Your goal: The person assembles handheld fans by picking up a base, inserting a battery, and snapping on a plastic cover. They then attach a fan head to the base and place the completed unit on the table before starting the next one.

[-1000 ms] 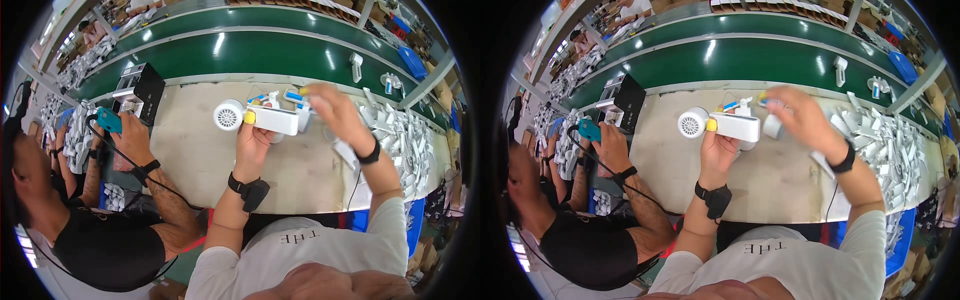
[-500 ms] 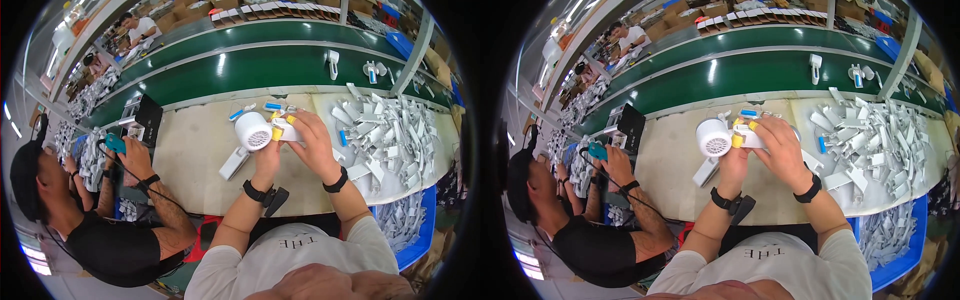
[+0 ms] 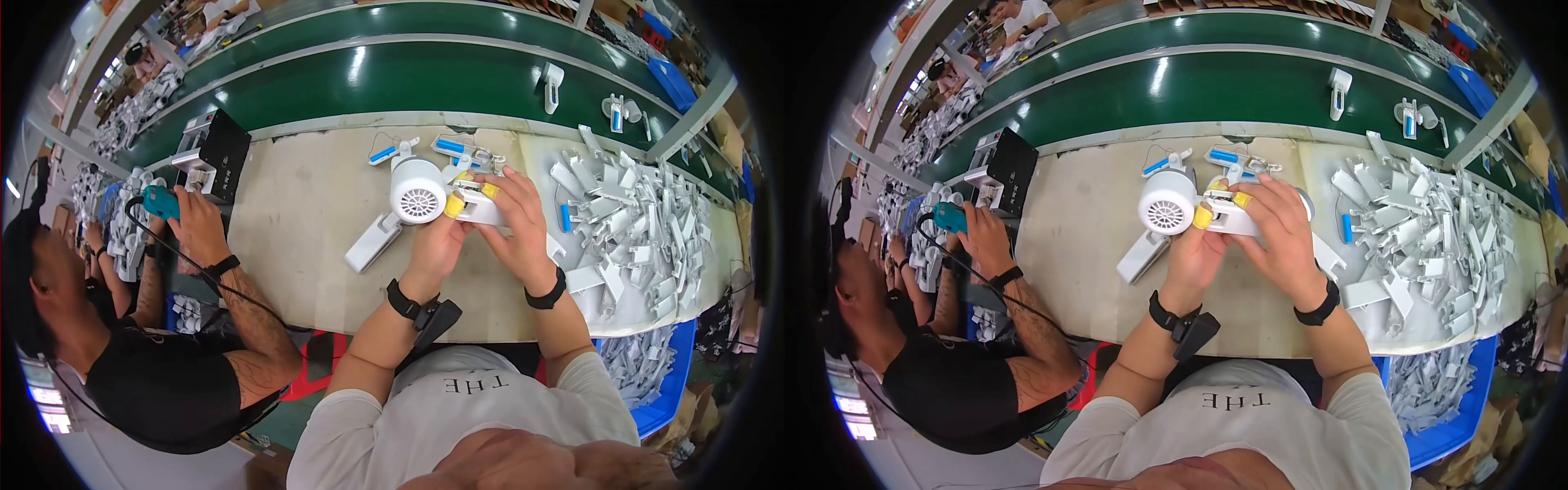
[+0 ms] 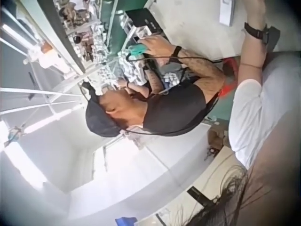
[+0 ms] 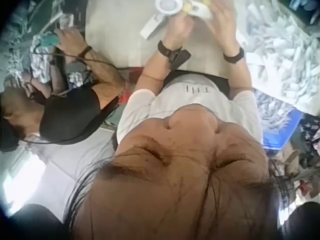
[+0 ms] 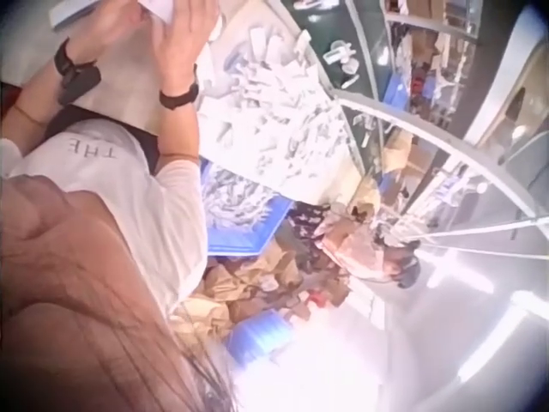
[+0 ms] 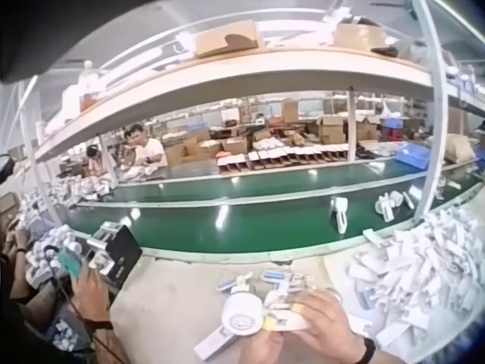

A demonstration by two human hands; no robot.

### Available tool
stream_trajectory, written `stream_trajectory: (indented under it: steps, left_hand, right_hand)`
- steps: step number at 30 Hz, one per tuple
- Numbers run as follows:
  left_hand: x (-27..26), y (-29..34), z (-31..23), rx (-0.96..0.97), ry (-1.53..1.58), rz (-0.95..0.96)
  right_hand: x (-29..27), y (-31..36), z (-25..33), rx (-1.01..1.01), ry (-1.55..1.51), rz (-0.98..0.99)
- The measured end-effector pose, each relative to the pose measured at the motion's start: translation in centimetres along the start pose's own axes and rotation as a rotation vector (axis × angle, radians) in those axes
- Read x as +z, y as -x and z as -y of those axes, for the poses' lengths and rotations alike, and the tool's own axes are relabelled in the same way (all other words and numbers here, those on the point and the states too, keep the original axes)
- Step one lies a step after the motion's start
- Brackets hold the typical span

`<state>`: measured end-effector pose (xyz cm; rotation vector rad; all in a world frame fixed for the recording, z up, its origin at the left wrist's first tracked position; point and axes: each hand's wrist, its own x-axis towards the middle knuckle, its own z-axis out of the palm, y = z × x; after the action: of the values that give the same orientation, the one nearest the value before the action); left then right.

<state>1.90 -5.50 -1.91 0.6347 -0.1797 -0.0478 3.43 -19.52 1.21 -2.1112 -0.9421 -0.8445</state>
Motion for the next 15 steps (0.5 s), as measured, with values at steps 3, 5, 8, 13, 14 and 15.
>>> stream_trajectory:
  steps: [3,5,8,13,14,15]
  left_hand:
    - [-0.2,-0.2,-0.3,-0.003,0.099,0.029]
    - [-1.3,-0.6,-1.4,0.058,0.195,-0.187]
    - [-1.6,-0.7,-2.1,0.103,0.108,-0.201]
    - [-1.8,-0.9,-1.6,0.074,0.117,-0.236]
    - [-1.8,-1.0,-1.6,0.078,0.114,-0.234]
    - [-1.8,-1.0,-1.6,0.078,0.112,-0.235]
  right_hand:
    - [-0.4,1.3,-0.7,0.067,-0.130,-0.025]
    - [-0.5,2.2,-1.5,0.281,-0.566,-0.242]
    - [-1.9,1.4,-2.0,0.558,-1.064,-0.448]
    - [-2.0,1.5,-2.1,0.624,-1.074,-0.358]
    - [-2.0,1.7,-2.0,0.592,-0.979,-0.272]
    - [-2.1,1.8,-1.7,0.559,-0.885,-0.188]
